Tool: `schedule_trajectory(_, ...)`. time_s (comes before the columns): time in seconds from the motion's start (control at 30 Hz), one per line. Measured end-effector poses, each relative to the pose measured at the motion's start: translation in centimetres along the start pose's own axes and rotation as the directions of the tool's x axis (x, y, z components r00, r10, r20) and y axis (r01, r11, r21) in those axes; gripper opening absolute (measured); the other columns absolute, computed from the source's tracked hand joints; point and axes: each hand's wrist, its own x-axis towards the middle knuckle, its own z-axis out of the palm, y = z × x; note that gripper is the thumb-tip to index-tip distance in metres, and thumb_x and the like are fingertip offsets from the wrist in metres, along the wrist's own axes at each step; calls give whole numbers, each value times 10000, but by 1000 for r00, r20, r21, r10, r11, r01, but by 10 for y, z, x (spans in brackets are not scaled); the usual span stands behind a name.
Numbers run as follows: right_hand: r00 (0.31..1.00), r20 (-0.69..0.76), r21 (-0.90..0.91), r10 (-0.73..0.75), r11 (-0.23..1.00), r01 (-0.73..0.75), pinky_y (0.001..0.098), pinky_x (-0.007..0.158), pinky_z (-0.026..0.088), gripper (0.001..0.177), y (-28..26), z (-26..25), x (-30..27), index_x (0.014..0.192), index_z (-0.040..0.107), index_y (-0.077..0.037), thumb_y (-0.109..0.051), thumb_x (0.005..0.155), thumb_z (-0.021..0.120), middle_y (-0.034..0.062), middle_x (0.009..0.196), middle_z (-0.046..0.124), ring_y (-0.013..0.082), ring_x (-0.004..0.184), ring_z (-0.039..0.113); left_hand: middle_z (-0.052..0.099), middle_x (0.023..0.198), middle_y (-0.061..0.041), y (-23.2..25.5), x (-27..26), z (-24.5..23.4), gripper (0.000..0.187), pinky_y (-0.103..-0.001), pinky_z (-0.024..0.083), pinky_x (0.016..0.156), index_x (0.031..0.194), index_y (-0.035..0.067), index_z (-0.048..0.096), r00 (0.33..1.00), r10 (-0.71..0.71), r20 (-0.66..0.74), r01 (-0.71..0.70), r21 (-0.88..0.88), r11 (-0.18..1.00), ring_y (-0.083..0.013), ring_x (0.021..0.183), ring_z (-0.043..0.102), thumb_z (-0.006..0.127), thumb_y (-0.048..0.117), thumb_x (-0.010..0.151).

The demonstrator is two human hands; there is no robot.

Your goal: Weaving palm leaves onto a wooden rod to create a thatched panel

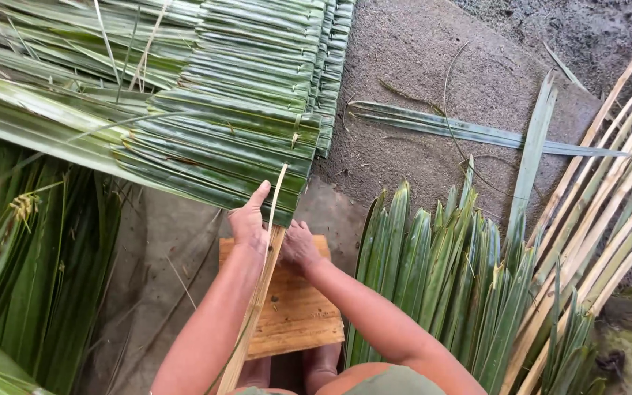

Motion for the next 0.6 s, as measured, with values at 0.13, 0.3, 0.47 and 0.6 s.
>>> schedule_trajectory(0.13, 998, 32, -72, 53, 996, -51, 451, 811, 377, 170, -18, -11, -9, 822, 611, -172, -336, 784, 583, 71, 889, 593, 289, 978, 546, 764, 891, -103, 11, -8, 5, 451, -381, 615, 782, 933, 48, 764, 1000, 21, 15, -21, -8, 1000, -225, 843, 775, 1019, 40, 562)
schedule_trajectory(0.3, 665, 291, 497, 688, 485, -719, 452, 903, 518, 260, 36, 17, -18, 960, 742, -285, -505, 900, 618, 44, 1026, 748, 324, 1094, 671, 761, 894, -99, 15, -14, 6, 447, -366, 610, 771, 945, 49, 761, 999, -36, 7, 36, 3, 999, -216, 843, 771, 1015, 61, 577)
schedule_trajectory(0.47, 672, 348, 933, 654, -170, -318, 345, 820, 515, 469, 24, -80, 34, 1106, 772, -101, -515, 987, 588, 104, 1003, 785, 242, 922, 728, 757, 877, -128, 7, -13, 5, 455, -396, 613, 763, 928, 37, 760, 998, -63, 3, 63, -12, 998, -248, 836, 774, 1030, 90, 566)
schedule_trajectory(0.6, 653, 467, 883, 596, -285, -372, 409, 807, 604, 362, 68, -23, 65, 1075, 762, -33, -162, 776, 920, 140, 973, 783, 278, 889, 758, 747, 855, -138, 3, 2, 4, 456, -411, 608, 747, 893, 26, 752, 998, -57, -9, 57, -21, 998, -258, 820, 770, 1042, 103, 549)
